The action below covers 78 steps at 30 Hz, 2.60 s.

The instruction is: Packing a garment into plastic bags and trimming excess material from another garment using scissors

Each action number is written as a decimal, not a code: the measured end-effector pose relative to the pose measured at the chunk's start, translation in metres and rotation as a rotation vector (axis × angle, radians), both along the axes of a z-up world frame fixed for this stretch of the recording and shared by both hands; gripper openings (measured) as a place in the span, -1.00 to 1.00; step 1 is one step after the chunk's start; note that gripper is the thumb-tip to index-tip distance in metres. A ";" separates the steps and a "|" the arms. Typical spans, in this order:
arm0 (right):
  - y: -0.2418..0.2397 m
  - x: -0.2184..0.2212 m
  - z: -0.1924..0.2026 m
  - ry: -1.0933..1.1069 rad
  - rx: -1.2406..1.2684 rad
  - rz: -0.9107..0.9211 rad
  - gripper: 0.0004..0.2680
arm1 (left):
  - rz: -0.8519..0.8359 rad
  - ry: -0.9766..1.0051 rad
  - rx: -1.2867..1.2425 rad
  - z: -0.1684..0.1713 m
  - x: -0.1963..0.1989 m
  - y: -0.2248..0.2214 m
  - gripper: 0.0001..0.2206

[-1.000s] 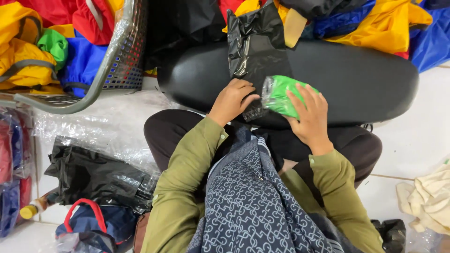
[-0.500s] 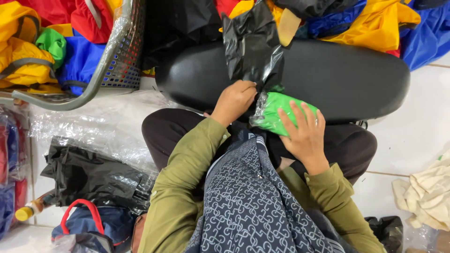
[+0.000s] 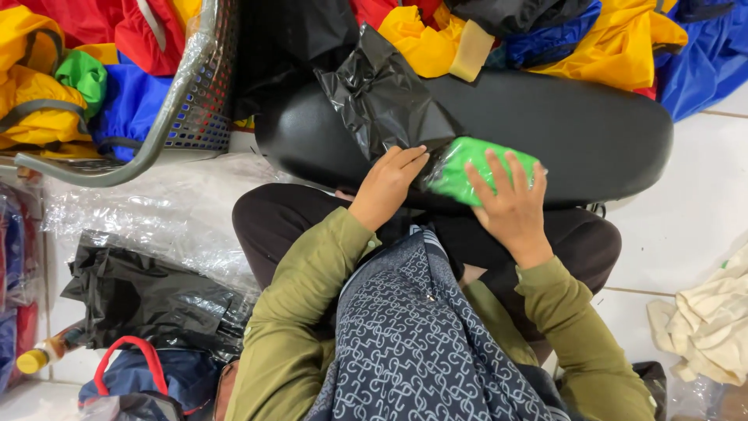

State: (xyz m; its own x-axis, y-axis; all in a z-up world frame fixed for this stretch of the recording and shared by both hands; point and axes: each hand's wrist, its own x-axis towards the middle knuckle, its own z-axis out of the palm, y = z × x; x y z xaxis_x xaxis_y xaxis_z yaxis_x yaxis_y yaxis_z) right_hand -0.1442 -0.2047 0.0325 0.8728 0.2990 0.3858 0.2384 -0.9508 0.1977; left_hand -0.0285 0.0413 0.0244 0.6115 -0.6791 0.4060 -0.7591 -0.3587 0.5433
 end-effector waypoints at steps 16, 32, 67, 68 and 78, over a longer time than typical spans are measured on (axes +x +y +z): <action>0.046 0.001 0.005 0.071 0.430 0.029 -0.56 | 0.144 -0.210 0.122 -0.036 -0.015 -0.008 -0.54; 0.077 0.027 -0.017 0.093 0.634 -0.007 -0.66 | 0.694 1.000 -0.944 -0.089 -0.067 -0.042 -0.28; 0.088 -0.013 -0.045 -0.010 0.469 0.185 -0.80 | 0.791 1.218 -0.787 -0.134 -0.114 -0.028 -0.61; 0.087 -0.008 -0.061 0.015 0.454 0.182 -0.84 | 0.790 1.236 -0.779 -0.132 -0.114 -0.026 -0.63; 0.093 0.047 -0.120 0.113 0.400 0.176 -0.94 | 0.705 1.291 -0.709 -0.161 -0.120 -0.026 -0.68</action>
State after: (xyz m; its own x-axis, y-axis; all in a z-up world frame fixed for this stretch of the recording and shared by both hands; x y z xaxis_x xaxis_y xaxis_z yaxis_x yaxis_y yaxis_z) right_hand -0.0972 -0.1118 -0.0877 0.8651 0.2937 0.4067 0.4025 -0.8902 -0.2133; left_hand -0.1489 0.0154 -0.1369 0.8643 -0.0449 -0.5010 0.5010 0.1657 0.8494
